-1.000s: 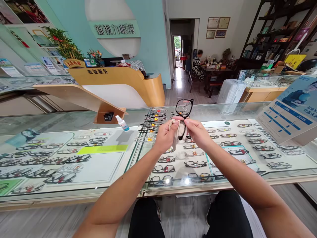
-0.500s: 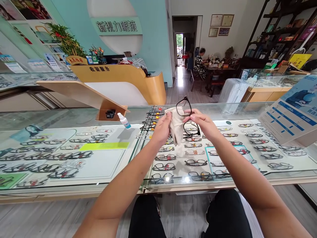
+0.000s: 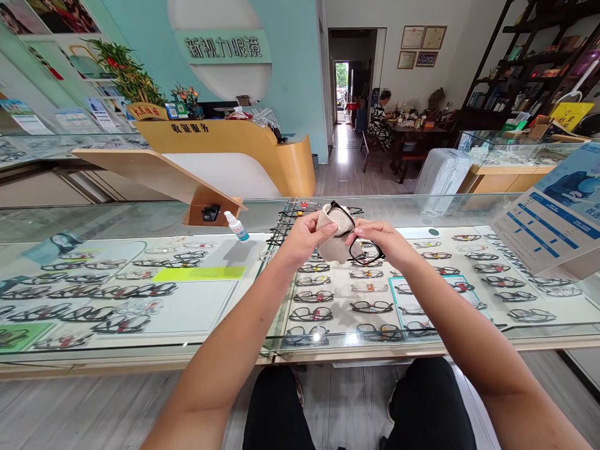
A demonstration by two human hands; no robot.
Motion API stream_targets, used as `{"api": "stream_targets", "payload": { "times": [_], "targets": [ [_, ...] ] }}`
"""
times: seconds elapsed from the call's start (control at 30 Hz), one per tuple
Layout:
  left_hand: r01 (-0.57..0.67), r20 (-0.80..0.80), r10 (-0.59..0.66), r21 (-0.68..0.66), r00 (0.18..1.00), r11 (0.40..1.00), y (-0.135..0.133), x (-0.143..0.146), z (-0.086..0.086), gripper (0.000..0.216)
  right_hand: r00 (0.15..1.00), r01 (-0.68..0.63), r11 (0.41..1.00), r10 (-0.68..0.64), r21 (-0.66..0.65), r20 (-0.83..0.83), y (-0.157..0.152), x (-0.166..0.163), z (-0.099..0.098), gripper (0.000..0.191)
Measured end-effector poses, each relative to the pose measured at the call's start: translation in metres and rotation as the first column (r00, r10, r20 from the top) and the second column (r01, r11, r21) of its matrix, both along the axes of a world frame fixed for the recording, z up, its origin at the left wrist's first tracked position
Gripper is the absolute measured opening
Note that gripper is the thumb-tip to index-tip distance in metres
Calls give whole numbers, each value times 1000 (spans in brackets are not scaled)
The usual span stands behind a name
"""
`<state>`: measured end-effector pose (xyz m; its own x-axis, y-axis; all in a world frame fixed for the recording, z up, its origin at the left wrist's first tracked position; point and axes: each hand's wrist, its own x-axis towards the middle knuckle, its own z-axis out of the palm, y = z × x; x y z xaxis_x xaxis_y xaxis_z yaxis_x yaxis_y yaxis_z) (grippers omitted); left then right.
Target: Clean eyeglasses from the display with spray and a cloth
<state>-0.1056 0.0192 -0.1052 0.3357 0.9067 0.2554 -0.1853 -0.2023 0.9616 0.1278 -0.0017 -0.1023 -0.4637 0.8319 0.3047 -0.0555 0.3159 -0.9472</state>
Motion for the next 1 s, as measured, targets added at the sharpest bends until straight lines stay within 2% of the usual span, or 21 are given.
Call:
{"api": "stream_targets", "payload": {
  "times": [0.1,0.27,0.37,0.47,0.57,0.67,0.8,1.0],
  "targets": [
    [0,-45,1,6,999,1000,-4,2,0,65,1000,16,999,-17,-33,-6,1,-1,-1,38],
    [-188,-65,199,152,978,970,-10,11,-5,59,999,-50,998,49,-44,-12,-5,-9,-2,40],
    [-255,-20,263,190,965,948,-10,12,-6,66,995,-93,995,92,-44,-29,-8,-12,-1,38],
    [-200,-2,202,114,979,973,-7,9,-5,69,997,-61,996,59,-62,-43,-7,-9,0,37],
    [-38,-4,39,32,999,999,-4,5,-2,65,999,-3,996,-1,-85,-42,-3,-5,-1,38],
    [30,-29,-29,31,999,999,-5,4,0,64,998,15,995,-21,-97,-55,-1,-5,-3,37],
    [-111,-65,116,75,991,991,-12,10,-1,60,999,-31,999,30,-41,-22,-5,-12,-3,43],
    [-288,-25,298,190,954,939,-24,15,1,57,989,-132,985,124,110,82,-19,-23,1,55]
  ]
}}
